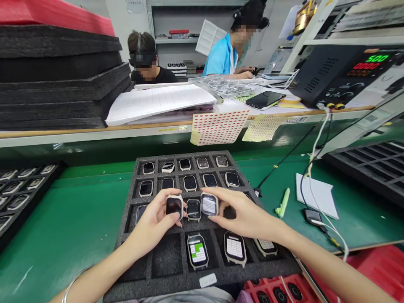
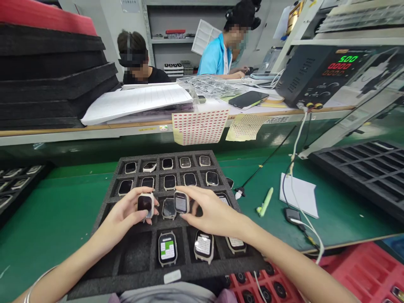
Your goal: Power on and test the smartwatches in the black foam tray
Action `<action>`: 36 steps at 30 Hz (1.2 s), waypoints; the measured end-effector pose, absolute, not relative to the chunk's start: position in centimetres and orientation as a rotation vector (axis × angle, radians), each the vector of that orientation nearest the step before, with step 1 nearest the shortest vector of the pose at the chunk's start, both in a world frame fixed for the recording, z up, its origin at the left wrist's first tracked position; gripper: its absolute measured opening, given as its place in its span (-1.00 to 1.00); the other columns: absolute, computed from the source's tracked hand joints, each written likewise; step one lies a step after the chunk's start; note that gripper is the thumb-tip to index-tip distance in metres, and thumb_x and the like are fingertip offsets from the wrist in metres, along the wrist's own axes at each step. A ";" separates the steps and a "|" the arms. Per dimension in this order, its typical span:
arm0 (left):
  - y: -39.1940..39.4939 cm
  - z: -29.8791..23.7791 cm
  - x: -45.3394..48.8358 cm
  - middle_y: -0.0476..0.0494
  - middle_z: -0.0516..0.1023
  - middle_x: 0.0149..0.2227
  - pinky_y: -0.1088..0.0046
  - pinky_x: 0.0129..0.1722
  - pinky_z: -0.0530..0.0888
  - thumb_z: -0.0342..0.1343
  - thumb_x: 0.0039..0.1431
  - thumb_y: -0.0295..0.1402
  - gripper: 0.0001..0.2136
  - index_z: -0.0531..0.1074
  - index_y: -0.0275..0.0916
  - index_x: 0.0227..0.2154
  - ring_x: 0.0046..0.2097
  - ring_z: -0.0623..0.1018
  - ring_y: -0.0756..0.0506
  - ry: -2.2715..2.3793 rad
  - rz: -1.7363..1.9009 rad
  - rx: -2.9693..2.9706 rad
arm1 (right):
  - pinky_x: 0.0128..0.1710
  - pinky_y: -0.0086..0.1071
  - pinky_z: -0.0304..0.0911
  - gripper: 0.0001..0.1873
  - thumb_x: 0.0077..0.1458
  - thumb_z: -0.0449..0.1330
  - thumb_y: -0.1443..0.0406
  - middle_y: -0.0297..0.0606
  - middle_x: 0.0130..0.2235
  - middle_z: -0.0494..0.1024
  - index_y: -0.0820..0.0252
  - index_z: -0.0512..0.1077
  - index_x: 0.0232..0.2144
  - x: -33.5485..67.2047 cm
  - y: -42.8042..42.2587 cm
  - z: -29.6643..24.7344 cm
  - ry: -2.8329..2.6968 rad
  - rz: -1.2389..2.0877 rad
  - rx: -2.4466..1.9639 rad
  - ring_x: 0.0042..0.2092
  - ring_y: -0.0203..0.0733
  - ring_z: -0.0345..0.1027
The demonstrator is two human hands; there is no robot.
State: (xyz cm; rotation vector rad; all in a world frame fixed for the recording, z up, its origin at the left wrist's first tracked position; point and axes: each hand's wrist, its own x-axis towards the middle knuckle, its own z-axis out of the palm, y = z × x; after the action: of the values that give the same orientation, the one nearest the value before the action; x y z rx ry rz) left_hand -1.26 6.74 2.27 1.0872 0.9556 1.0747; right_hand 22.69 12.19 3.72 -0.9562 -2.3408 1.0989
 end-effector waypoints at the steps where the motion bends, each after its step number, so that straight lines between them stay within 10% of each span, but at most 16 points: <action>1: 6.7 2.3 -1.3 -0.13 0.50 -0.20 0.41 -0.29 0.50 0.12 0.12 -0.46 -0.69 0.30 -0.17 -0.06 -0.20 0.51 -0.10 0.953 1.076 1.090 | -0.06 -0.19 0.32 -0.44 0.05 0.22 0.37 -0.11 -0.04 0.40 0.19 0.27 0.12 23.3 12.5 4.0 -2.459 0.915 -0.967 -0.13 -0.10 0.37; 8: 6.5 2.4 -1.4 -0.10 0.44 -0.22 0.47 -0.36 0.46 0.13 0.11 -0.46 -0.66 0.26 -0.17 -0.05 -0.26 0.48 -0.06 0.937 1.059 1.097 | 0.07 -0.06 0.14 -0.53 0.13 0.22 0.23 -0.07 0.08 0.28 0.17 0.34 0.09 24.9 13.8 6.0 -2.845 0.513 -0.882 0.07 0.03 0.17; 18: 6.3 2.8 -1.7 0.13 0.24 -0.47 0.53 -0.53 0.23 0.07 0.13 -0.43 -0.81 0.23 -0.17 -0.20 -0.56 0.23 0.08 1.170 1.000 1.264 | -0.31 -0.25 0.32 -0.88 0.21 0.09 0.44 -0.04 -0.27 0.38 0.39 0.41 -0.23 16.9 11.5 3.2 -3.029 0.022 -0.984 -0.27 -0.03 0.36; 27: 6.8 2.2 -1.7 0.07 0.26 -0.37 0.51 -0.33 0.25 0.02 0.04 -0.59 -0.78 0.23 -0.17 -0.29 -0.34 0.27 0.00 1.193 1.031 1.575 | -0.24 -0.32 0.34 -0.87 0.21 0.16 0.25 -0.24 -0.21 0.40 0.19 0.29 -0.31 17.7 12.4 5.5 -2.584 0.772 -0.941 -0.23 -0.17 0.39; 32: 7.1 2.1 -1.7 0.00 0.36 -0.24 0.49 -0.26 0.30 0.12 0.12 -0.47 -0.82 0.31 -0.16 -0.22 -0.25 0.36 -0.03 1.174 1.119 1.580 | -0.70 -0.53 0.24 -0.76 0.18 0.17 0.15 -0.26 -0.27 0.50 0.18 0.25 -0.28 17.7 12.9 5.7 -1.936 1.313 -0.995 -0.54 -0.32 0.40; 36: 6.9 1.9 -1.9 -0.03 0.39 -0.17 0.50 -0.32 0.34 0.14 0.14 -0.42 -0.72 0.32 -0.10 -0.08 -0.27 0.38 -0.03 1.147 1.105 1.508 | -0.70 -0.56 0.30 -0.62 0.00 0.34 0.20 -0.27 -0.34 0.53 0.22 0.28 -0.22 17.6 13.0 5.1 -1.735 1.493 -1.016 -0.55 -0.36 0.34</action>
State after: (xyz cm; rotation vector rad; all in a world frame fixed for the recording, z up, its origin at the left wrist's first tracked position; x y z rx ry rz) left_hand -1.89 6.92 1.87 1.5080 1.1472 1.1054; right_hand 17.56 13.02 5.15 -1.0156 -1.7353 1.4932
